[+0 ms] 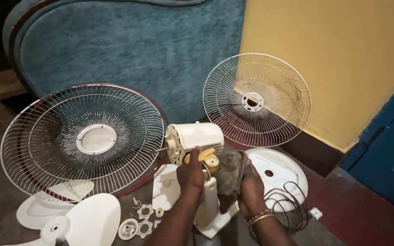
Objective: The person wipes the exterior and interior surfaces of a white fan base with a cloth. They rotate the base to reach different areas and continue wiping until the clip ends.
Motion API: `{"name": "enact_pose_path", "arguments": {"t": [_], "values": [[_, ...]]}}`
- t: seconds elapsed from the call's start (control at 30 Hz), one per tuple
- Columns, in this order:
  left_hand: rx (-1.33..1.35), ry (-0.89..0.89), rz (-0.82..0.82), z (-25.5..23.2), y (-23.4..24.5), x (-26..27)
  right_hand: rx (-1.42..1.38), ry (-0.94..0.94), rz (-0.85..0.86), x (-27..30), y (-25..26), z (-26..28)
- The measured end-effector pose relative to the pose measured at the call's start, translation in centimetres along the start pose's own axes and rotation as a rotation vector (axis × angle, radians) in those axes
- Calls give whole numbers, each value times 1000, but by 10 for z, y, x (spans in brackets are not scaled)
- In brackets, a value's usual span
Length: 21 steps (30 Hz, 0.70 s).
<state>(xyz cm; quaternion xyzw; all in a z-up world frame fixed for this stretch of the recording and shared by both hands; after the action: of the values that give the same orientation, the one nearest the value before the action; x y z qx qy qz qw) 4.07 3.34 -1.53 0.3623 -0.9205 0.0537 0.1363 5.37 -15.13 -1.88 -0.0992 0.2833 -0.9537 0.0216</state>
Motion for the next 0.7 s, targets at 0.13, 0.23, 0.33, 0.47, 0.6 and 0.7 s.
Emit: {"name": "enact_pose_path", "arguments": {"t": [0.13, 0.23, 0.33, 0.47, 0.6, 0.7], "values": [[155, 41, 49, 4, -3, 5, 380, 14, -38, 21, -33, 9], [31, -40, 16, -1, 1, 0, 934, 417, 41, 35, -69, 23], [-2, -62, 1, 0, 2, -1, 953, 357, -104, 28, -63, 23], [-16, -37, 14, -2, 3, 2, 810, 286, 5, -10, -29, 35], [188, -12, 47, -4, 0, 10, 300, 78, -124, -24, 27, 51], [126, -12, 1, -5, 2, 11, -156, -86, -284, -20, 63, 36]]}}
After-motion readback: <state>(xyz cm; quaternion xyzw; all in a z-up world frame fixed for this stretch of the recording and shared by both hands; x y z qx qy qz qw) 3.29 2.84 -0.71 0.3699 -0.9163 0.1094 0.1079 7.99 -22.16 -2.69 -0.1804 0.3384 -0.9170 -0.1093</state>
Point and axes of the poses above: each hand's wrist, its own x-axis away from the middle knuckle, its own y-axis out of the back of the hand, z = x × y, the point moved 5 cm from there along -x, towards the middle knuckle, and after that the axes turned 4 degrees about x, right-handed, at the moved point
